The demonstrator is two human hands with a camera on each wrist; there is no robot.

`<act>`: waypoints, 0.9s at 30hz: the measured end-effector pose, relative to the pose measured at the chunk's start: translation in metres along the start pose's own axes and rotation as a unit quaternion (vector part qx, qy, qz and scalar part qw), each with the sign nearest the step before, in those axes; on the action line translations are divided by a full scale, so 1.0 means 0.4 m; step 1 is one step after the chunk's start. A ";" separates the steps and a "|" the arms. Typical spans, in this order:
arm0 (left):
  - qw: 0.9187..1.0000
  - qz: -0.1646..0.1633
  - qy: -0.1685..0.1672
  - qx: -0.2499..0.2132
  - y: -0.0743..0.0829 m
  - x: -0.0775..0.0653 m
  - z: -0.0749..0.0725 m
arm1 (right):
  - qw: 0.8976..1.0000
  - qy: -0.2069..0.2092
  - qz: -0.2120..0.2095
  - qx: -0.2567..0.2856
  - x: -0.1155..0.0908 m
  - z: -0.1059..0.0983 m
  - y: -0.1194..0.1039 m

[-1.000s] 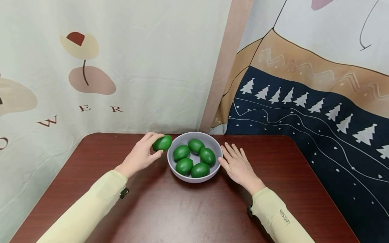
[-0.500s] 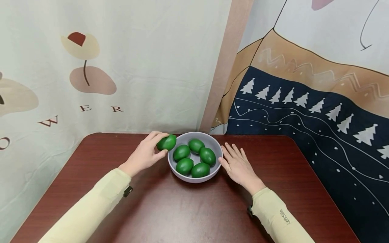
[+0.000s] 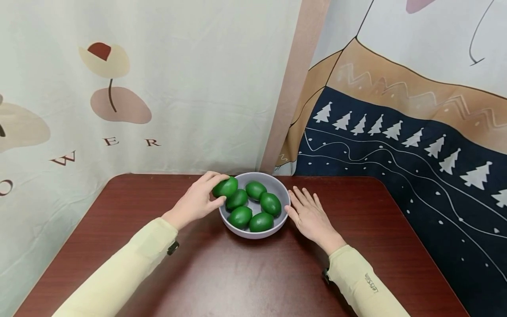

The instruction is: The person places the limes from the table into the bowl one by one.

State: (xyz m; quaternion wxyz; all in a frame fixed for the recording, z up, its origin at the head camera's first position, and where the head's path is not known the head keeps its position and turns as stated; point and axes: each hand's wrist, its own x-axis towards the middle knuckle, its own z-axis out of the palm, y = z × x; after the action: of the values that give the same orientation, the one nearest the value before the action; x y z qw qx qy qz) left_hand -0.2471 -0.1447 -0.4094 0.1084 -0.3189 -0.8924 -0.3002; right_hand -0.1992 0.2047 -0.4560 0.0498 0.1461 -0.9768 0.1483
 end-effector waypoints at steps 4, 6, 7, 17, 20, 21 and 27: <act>1.000 -0.001 -0.009 -0.002 0.014 0.008 0.006 | 1.000 0.000 0.000 0.002 0.000 0.001 0.001; 1.000 0.000 -0.013 -0.004 0.020 0.012 0.010 | 1.000 -0.001 0.000 0.003 0.000 0.001 0.001; 1.000 0.000 -0.015 -0.004 0.023 0.013 0.012 | 1.000 -0.001 0.000 0.001 0.000 0.001 0.002; 0.999 0.016 -0.026 0.017 0.042 0.023 0.032 | 1.000 0.005 0.001 0.002 0.001 0.000 0.003; 0.999 0.017 -0.035 0.015 0.048 0.025 0.036 | 1.000 0.004 0.000 0.005 0.001 0.000 0.004; 0.999 0.017 -0.039 0.014 0.051 0.026 0.038 | 1.000 0.003 0.000 0.005 0.001 0.000 0.004; 0.998 0.017 -0.058 0.019 0.063 0.034 0.049 | 1.000 0.004 0.001 0.006 0.000 0.002 0.002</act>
State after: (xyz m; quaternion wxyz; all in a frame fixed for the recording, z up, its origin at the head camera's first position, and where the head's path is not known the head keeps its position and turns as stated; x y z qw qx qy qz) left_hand -0.2418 -0.1105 -0.4081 0.0674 -0.3492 -0.8971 -0.2620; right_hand -0.1995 0.2054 -0.4569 0.0525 0.1453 -0.9758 0.1544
